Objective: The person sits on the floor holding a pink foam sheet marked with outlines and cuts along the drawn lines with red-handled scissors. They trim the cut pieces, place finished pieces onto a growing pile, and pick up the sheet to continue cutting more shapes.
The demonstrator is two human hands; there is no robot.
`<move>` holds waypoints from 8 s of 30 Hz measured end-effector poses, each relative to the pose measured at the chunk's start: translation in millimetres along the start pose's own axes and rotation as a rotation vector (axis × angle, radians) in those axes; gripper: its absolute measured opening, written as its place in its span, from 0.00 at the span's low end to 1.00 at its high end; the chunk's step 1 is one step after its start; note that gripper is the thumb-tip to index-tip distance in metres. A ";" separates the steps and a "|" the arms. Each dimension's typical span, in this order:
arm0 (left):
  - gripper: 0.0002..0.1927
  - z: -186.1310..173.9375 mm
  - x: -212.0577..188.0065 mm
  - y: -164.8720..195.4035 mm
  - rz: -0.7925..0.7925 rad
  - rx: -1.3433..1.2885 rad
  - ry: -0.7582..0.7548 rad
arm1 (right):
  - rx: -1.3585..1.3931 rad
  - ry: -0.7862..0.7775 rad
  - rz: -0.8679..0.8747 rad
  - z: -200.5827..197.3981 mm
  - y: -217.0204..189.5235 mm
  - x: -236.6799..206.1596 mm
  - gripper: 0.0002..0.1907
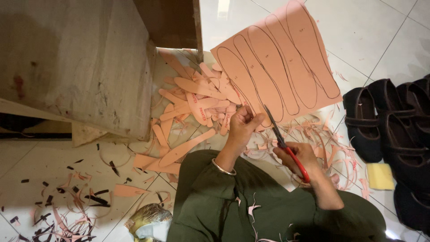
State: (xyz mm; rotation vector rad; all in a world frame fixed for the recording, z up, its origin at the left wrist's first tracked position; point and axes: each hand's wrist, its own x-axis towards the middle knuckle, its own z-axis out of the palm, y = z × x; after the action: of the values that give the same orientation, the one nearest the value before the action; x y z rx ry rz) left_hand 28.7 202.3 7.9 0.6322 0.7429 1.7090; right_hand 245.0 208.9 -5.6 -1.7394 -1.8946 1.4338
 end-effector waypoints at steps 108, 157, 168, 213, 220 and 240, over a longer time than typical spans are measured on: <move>0.11 -8.1 -7.1 -0.5 0.001 0.381 -0.059 | -0.159 -0.220 -0.174 -14.8 16.3 11.6 0.32; 0.14 -8.4 -9.2 -2.1 -0.125 0.254 -0.065 | -0.058 -0.060 -0.048 -1.2 -7.3 2.6 0.17; 0.12 -5.9 -6.9 -5.8 -0.170 0.279 -0.072 | -0.040 -0.259 -0.148 -5.1 11.0 15.6 0.15; 0.11 -10.7 -7.3 -18.8 -0.093 0.163 0.025 | 0.192 -0.038 0.067 28.6 -1.3 3.0 0.15; 0.10 -9.7 -10.8 -14.2 -0.084 0.319 -0.003 | 0.256 -0.111 -0.051 22.9 0.0 7.6 0.17; 0.14 -1.4 -3.4 -5.2 0.106 0.327 0.172 | 0.229 -0.167 0.160 30.9 -8.2 2.5 0.14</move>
State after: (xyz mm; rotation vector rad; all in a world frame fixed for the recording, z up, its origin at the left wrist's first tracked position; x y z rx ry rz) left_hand 31.8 199.8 2.9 0.7657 1.1429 1.7696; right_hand 217.4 196.7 -16.5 -1.7418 -1.6160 1.8264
